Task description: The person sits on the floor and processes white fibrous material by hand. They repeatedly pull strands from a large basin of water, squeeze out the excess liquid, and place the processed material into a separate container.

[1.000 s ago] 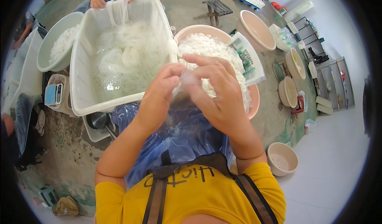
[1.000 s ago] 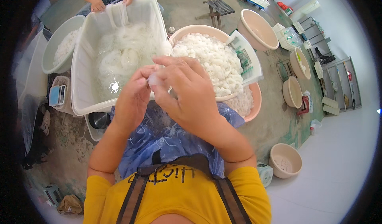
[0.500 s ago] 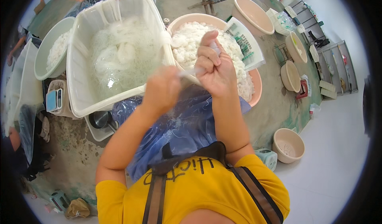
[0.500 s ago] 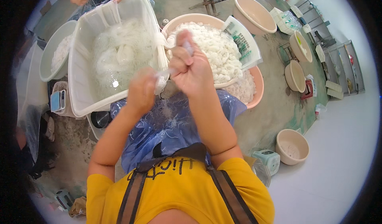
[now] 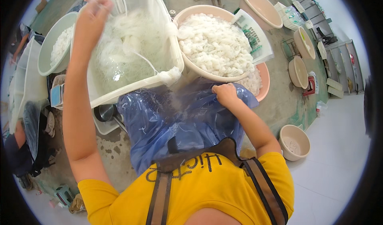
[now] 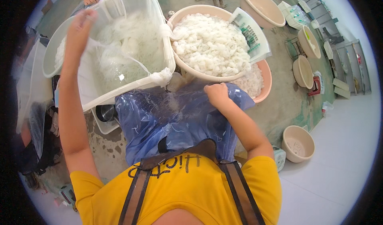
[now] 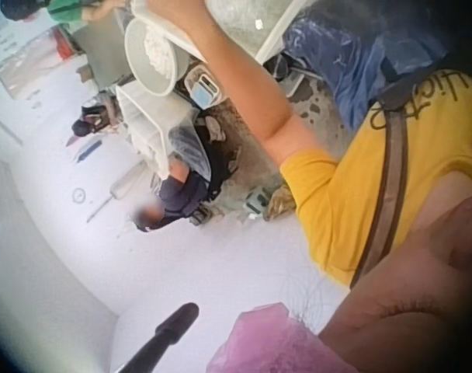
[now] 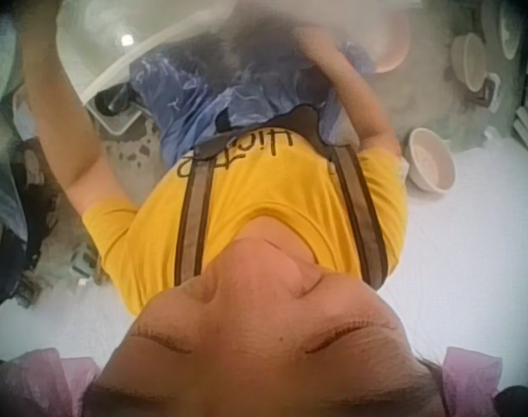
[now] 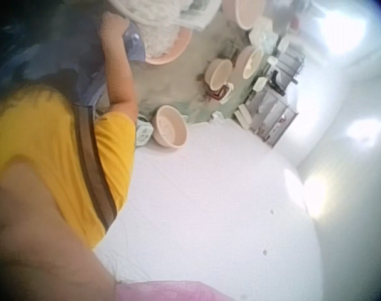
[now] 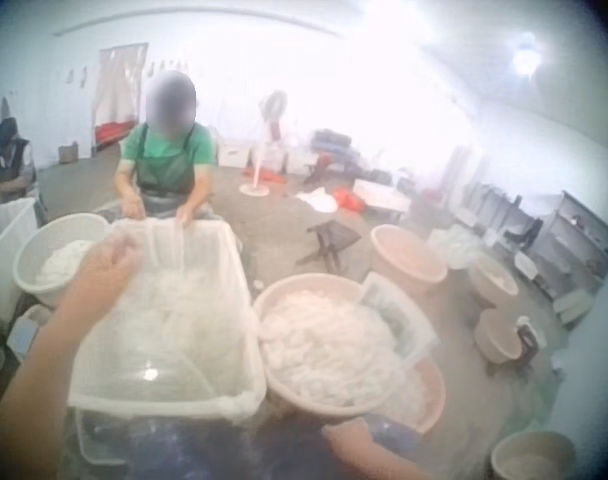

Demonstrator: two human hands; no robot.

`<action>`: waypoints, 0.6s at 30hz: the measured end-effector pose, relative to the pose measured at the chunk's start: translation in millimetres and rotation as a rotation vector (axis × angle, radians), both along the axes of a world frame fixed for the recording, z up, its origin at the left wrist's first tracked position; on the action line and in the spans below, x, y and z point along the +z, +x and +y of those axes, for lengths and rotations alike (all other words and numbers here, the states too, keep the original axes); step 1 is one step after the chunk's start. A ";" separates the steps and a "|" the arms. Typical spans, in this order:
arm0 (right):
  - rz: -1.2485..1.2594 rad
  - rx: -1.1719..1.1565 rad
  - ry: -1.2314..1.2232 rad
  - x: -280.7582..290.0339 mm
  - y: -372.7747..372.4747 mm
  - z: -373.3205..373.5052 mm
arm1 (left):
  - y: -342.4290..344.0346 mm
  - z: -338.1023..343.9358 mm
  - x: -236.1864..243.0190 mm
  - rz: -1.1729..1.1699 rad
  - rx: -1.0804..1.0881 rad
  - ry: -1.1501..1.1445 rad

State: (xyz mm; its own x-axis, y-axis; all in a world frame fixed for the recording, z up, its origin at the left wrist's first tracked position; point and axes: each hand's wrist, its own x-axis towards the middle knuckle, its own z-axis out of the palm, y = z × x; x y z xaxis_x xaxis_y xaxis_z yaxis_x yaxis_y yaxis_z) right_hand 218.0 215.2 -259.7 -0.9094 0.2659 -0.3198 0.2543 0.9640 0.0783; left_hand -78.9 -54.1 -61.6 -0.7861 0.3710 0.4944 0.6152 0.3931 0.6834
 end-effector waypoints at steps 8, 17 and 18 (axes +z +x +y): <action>0.581 -0.055 -0.462 49.3 -78.4 -74.5 | 38.4 23.8 -106.6 -0.162 -0.106 0.076; 0.717 -0.010 -0.615 11.9 -112.5 -77.2 | 55.9 10.7 -98.3 -0.754 -0.304 0.384; 0.744 -0.011 -0.715 30.9 -113.0 -66.7 | 54.9 8.4 -98.0 -0.816 -0.340 0.387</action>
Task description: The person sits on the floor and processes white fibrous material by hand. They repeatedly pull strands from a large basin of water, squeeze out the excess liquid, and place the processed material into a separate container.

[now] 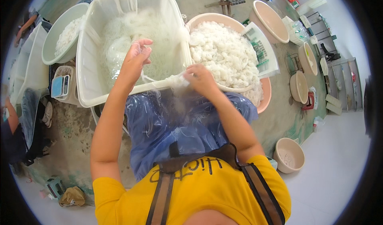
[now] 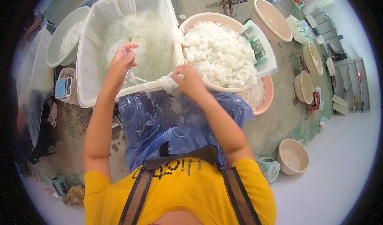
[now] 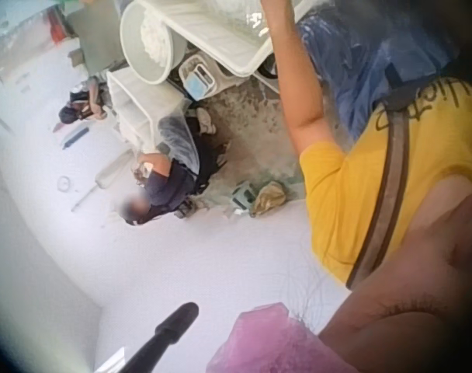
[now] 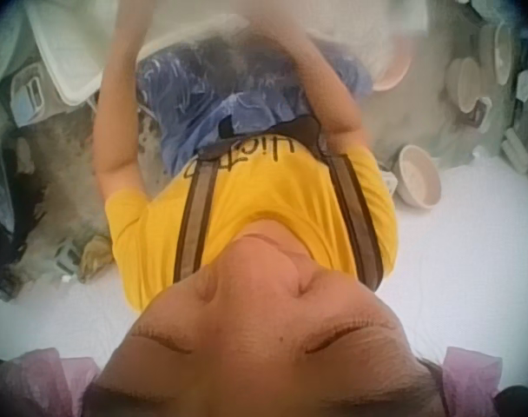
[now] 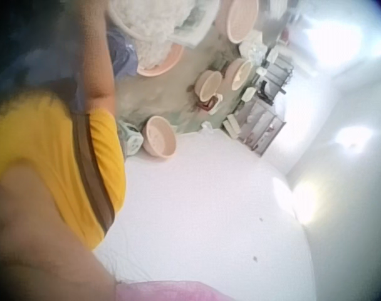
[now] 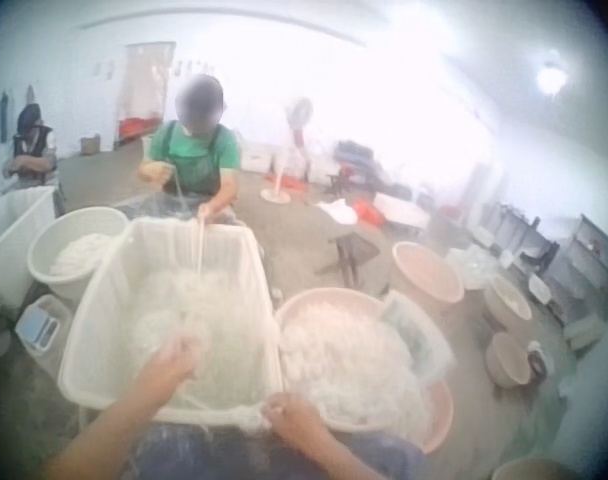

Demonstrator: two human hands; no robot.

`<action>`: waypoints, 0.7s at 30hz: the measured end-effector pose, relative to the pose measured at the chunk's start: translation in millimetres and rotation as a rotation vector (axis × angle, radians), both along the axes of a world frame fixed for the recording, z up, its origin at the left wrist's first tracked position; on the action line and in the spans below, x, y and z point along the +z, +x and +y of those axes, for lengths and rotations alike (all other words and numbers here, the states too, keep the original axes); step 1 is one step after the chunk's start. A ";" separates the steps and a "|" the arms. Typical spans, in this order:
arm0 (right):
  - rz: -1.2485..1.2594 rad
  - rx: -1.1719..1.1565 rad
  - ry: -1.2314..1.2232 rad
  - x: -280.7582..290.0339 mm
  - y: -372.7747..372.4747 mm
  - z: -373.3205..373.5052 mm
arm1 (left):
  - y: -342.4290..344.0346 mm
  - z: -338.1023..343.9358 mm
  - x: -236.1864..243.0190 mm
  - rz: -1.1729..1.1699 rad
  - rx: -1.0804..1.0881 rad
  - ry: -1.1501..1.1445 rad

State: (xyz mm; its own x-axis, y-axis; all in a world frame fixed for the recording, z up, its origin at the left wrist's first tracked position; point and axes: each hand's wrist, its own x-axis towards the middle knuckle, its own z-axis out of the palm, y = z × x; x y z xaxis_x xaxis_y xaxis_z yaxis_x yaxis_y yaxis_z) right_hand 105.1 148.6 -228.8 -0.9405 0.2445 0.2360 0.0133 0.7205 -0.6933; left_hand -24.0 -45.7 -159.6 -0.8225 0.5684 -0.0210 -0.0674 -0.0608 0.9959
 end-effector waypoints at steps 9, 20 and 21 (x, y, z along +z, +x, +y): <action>0.200 0.395 -0.408 283.7 -48.0 42.6 | 5.4 2.4 11.8 -0.154 -0.087 0.061; -0.016 0.434 -0.538 347.5 -83.8 5.9 | 15.3 -2.4 16.9 -0.213 -0.083 0.144; -0.042 0.432 -0.469 337.2 -80.5 5.9 | 17.0 -2.0 19.5 -0.233 -0.076 0.179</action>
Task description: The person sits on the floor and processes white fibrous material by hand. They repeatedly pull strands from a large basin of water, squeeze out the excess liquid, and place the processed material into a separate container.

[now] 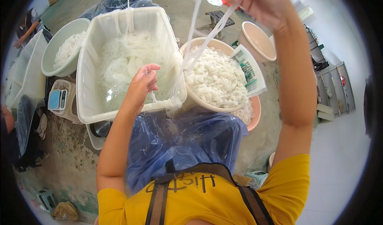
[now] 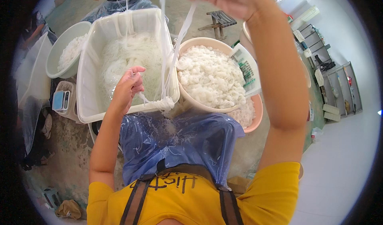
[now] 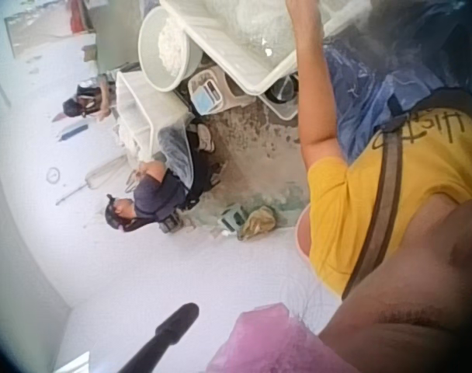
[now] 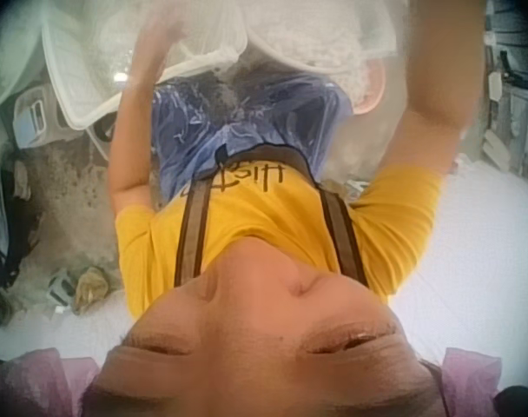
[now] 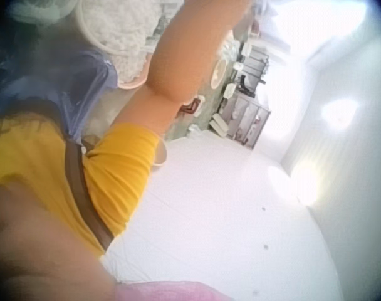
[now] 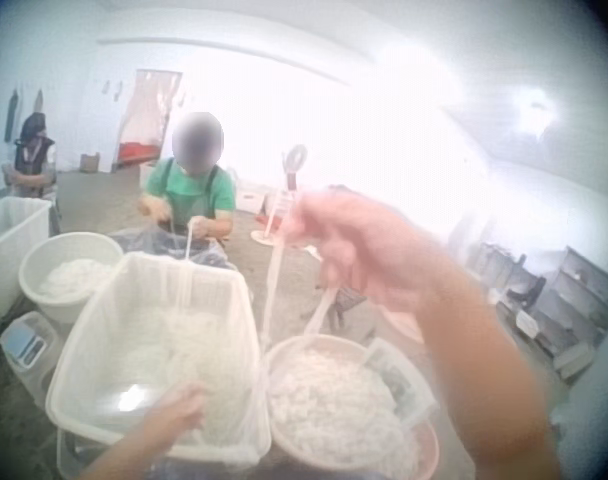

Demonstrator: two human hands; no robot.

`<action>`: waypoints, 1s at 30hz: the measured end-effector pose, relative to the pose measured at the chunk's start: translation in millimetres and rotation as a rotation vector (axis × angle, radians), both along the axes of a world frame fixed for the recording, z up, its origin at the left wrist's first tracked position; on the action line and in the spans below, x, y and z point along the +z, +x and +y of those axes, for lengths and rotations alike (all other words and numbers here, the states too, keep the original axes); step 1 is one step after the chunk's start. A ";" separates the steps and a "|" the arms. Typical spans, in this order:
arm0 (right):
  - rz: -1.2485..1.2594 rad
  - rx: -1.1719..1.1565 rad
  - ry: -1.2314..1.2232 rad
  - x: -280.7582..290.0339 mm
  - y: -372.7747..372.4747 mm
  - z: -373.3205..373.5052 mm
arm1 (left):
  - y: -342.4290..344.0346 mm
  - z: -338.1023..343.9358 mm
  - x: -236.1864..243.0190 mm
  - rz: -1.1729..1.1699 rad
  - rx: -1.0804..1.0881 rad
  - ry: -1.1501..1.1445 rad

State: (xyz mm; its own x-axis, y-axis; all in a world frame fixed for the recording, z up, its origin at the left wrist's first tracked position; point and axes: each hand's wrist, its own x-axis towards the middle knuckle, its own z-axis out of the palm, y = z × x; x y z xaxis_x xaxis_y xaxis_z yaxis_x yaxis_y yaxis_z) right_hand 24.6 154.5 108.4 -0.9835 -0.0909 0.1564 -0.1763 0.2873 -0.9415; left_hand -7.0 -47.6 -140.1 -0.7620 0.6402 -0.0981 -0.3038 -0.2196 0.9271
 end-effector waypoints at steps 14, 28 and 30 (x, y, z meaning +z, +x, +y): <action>-0.098 0.114 -0.251 -109.4 15.0 -25.7 | 20.7 46.5 23.6 -0.113 0.373 0.429; 0.335 -0.221 0.128 -182.2 17.5 -38.6 | -25.3 60.7 143.4 -0.070 -0.301 0.567; 0.296 -0.153 -0.178 -162.0 7.6 -39.3 | -26.9 60.7 193.7 0.305 -0.065 0.438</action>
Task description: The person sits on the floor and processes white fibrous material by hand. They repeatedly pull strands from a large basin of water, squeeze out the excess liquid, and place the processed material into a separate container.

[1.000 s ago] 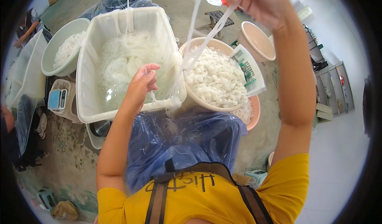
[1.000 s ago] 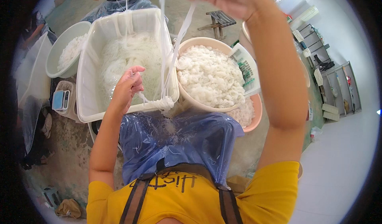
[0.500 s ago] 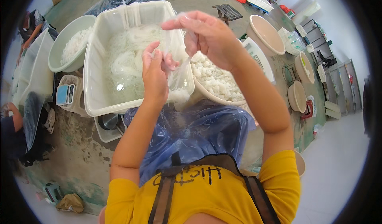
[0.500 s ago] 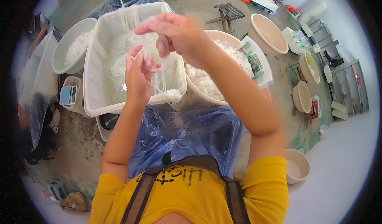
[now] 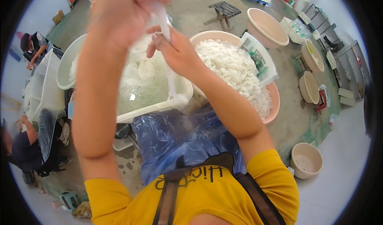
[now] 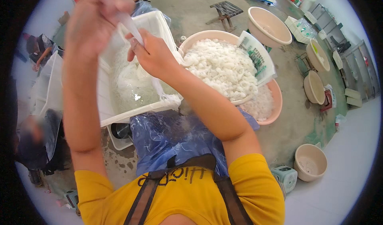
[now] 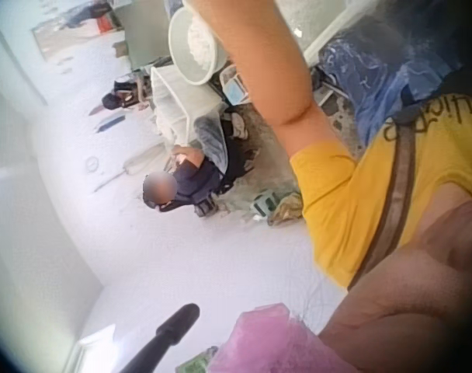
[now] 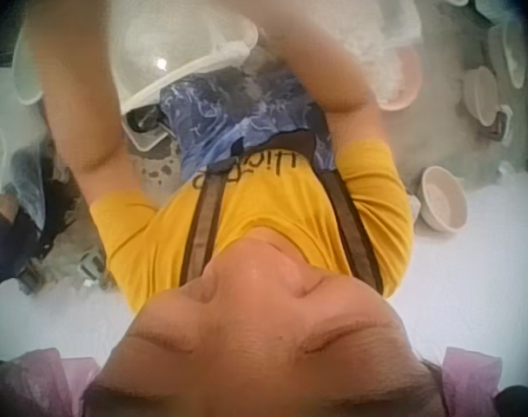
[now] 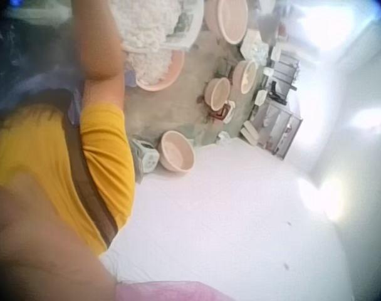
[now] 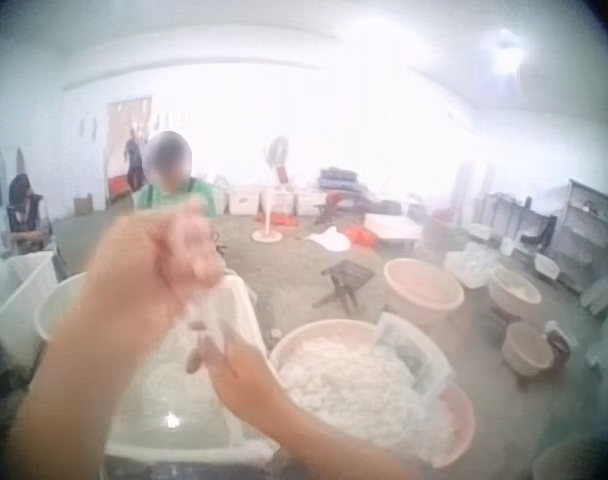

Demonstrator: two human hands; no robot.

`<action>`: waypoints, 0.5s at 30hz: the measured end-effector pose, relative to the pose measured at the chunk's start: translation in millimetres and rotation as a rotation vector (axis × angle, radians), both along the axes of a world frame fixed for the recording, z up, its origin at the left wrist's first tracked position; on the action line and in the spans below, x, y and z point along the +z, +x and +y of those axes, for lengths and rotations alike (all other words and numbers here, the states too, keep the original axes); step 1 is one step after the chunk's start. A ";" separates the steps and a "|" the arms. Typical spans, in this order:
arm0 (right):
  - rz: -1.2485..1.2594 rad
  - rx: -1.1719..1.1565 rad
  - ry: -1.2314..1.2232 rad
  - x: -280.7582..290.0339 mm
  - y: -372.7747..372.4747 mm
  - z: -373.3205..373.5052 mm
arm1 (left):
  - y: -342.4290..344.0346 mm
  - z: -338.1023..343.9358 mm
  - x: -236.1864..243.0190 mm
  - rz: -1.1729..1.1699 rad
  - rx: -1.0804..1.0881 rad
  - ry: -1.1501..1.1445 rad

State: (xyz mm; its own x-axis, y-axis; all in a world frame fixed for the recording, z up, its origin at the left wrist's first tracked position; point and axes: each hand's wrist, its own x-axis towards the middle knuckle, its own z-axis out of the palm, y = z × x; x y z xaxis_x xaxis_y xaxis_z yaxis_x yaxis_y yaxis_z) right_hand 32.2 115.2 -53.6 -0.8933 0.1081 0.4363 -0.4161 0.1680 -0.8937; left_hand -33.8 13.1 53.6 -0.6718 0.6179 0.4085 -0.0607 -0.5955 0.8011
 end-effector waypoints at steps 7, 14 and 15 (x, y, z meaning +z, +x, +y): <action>-0.379 -0.148 0.953 -159.6 45.0 15.7 | 5.7 -16.0 31.0 0.073 0.325 -0.083; -0.148 0.155 -0.445 -66.2 40.8 -4.3 | 20.8 -18.7 -85.2 -0.550 -0.349 -0.035; -0.209 0.182 -0.652 -59.0 40.9 -7.1 | 20.1 -18.0 -91.5 -0.571 -0.379 0.015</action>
